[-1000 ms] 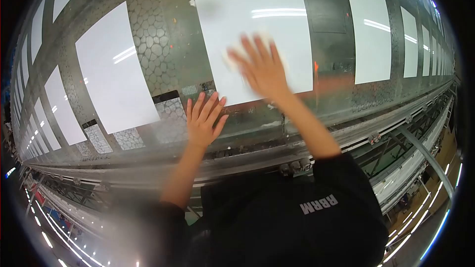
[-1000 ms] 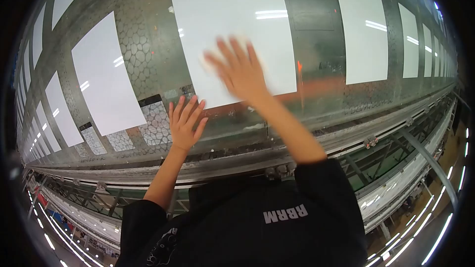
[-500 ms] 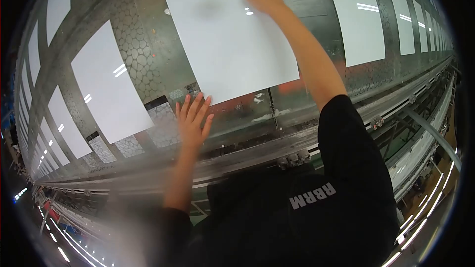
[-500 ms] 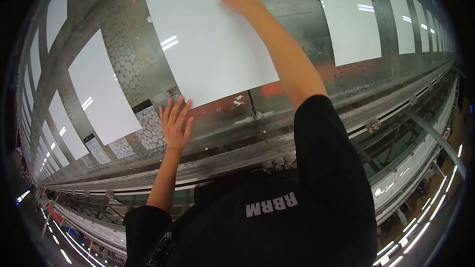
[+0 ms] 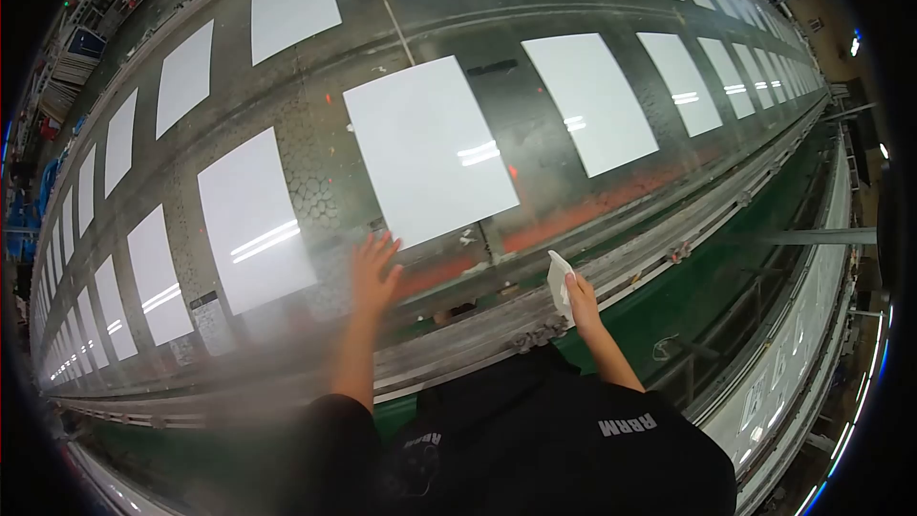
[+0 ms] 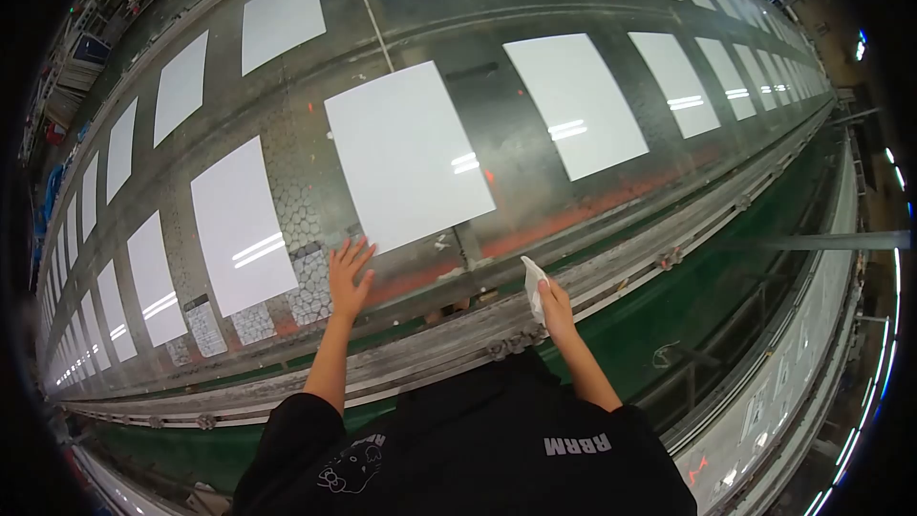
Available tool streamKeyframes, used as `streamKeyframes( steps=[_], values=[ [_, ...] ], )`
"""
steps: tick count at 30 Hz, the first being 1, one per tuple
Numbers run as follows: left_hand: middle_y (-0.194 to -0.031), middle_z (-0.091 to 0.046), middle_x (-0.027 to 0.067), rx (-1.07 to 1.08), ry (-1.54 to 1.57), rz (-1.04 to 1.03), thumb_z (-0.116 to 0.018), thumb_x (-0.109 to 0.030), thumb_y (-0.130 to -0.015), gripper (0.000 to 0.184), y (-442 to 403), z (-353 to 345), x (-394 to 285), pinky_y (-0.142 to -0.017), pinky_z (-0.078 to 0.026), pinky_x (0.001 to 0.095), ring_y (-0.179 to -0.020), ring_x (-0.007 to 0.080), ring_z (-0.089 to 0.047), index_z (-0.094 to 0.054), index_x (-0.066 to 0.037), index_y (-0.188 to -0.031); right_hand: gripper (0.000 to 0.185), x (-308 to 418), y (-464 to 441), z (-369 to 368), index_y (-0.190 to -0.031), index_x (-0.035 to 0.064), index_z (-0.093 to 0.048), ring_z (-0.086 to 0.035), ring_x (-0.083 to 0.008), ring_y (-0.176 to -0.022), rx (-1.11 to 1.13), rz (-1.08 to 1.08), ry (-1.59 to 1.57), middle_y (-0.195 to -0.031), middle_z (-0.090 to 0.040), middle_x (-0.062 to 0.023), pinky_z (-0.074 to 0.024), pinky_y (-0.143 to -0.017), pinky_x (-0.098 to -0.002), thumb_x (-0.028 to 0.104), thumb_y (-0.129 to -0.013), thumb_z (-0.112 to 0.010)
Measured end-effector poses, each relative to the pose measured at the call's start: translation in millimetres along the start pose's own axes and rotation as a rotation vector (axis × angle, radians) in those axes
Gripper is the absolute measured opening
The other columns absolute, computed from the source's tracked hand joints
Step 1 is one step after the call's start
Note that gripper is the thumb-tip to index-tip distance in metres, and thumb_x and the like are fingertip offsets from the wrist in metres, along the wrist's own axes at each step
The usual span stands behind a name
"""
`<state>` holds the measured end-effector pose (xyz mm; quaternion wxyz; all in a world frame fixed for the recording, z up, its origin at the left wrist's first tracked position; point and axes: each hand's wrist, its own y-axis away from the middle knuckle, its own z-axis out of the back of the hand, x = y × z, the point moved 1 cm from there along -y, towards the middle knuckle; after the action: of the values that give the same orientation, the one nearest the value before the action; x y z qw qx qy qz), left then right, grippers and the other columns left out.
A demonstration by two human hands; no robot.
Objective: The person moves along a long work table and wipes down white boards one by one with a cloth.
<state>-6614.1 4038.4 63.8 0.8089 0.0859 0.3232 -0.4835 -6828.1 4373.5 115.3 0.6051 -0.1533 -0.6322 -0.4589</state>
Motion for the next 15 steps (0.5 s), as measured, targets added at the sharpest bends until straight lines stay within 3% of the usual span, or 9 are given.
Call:
streamKeyframes(
  steps=[2,3,6,9,10,12,14,15],
  values=[
    [-0.136,-0.052,0.0071,-0.003,0.296,0.155,-0.048,-0.032,-0.095,0.032,0.2,-12.0,35.0,-0.112,-0.019,0.0499,-0.131,0.0321,-0.039,-0.064,-0.016,-0.117,0.046,-4.6,11.2,25.8,-0.123,-0.0025,-0.056,-0.052,-0.0114,-0.1,-0.183,-0.196,-0.118,-0.112,-0.06,-0.005,-0.0396,-0.089,-0.0261,0.035,-0.099,-0.045],
    [-0.134,-0.053,0.0083,0.001,0.445,0.236,-0.046,-0.033,-0.096,0.033,-0.4,-22.7,38.3,-0.112,-0.019,0.0489,-0.131,0.0325,-0.039,-0.065,-0.014,-0.114,0.045,-0.7,10.9,39.4,-0.123,-0.0023,-0.056,-0.052,-0.0117,-0.099,-0.244,-0.166,-0.166,-0.11,-0.06,-0.0052,-0.04,-0.088,-0.0267,0.035,-0.099,-0.045],
    [-0.126,-0.057,0.0131,-0.089,0.41,0.704,-0.048,-0.031,-0.096,0.029,-36.0,-16.3,-31.9,-0.111,-0.022,0.0477,-0.129,0.0342,-0.041,-0.065,-0.01,-0.106,0.047,10.0,-2.5,75.2,-0.122,-0.003,-0.056,-0.052,-0.0117,-0.095,-0.387,-0.071,-0.271,-0.105,-0.06,-0.0044,-0.0415,-0.085,-0.0278,0.036,-0.099,-0.046],
    [-0.13,-0.051,0.0155,-0.289,0.053,0.348,-0.059,-0.028,-0.089,0.033,-75.9,-72.1,-108.7,-0.109,-0.024,0.0532,-0.129,0.0341,-0.039,-0.059,-0.008,-0.114,0.047,16.8,-36.3,123.5,-0.129,-0.0004,-0.052,-0.055,-0.0183,-0.111,-0.413,-0.079,-0.015,-0.121,-0.058,-0.0105,-0.04,-0.094,-0.0282,0.035,-0.1,-0.044],
    [-0.131,-0.05,0.0156,-0.305,-0.01,0.208,-0.06,-0.028,-0.088,0.032,-95.6,-89.8,-140.7,-0.109,-0.024,0.0545,-0.129,0.0342,-0.039,-0.06,-0.008,-0.114,0.045,24.1,-51.6,133.4,-0.131,0.0023,-0.051,-0.05,-0.0206,-0.116,-0.379,0.069,0.188,-0.126,-0.055,-0.0114,-0.037,-0.097,-0.0307,0.033,-0.1,-0.043],
    [-0.133,-0.048,0.0135,-0.108,0.191,0.027,-0.061,-0.028,-0.087,0.033,-130.2,-135.8,-184.8,-0.11,-0.022,0.0558,-0.131,0.0345,-0.036,-0.059,-0.01,-0.114,0.043,47.6,-83.2,146.6,-0.135,0.0076,-0.049,-0.041,-0.0252,-0.127,-0.283,0.366,0.576,-0.136,-0.047,-0.0132,-0.031,-0.104,-0.0357,0.029,-0.098,-0.043],
    [-0.134,-0.048,0.0117,0.047,0.11,-0.132,-0.06,-0.029,-0.087,0.035,-162.8,-189.9,-219.1,-0.11,-0.022,0.0562,-0.133,0.0332,-0.035,-0.059,-0.011,-0.117,0.044,67.0,-132.0,162.4,-0.139,0.013,-0.046,-0.032,-0.0297,-0.138,-0.157,0.683,0.953,-0.146,-0.039,-0.0151,-0.025,-0.111,-0.0407,0.025,-0.097,-0.042],
    [-0.134,-0.048,0.0113,0.035,0.102,-0.136,-0.061,-0.029,-0.087,0.035,-174.7,-209.9,-233.2,-0.11,-0.022,0.0557,-0.132,0.0332,-0.036,-0.059,-0.012,-0.117,0.045,67.1,-158.2,169.1,-0.14,0.0154,-0.045,-0.031,-0.0288,-0.139,-0.041,0.708,1.031,-0.147,-0.038,-0.0126,-0.0227,-0.112,-0.0428,0.027,-0.097,-0.042]
  ],
)
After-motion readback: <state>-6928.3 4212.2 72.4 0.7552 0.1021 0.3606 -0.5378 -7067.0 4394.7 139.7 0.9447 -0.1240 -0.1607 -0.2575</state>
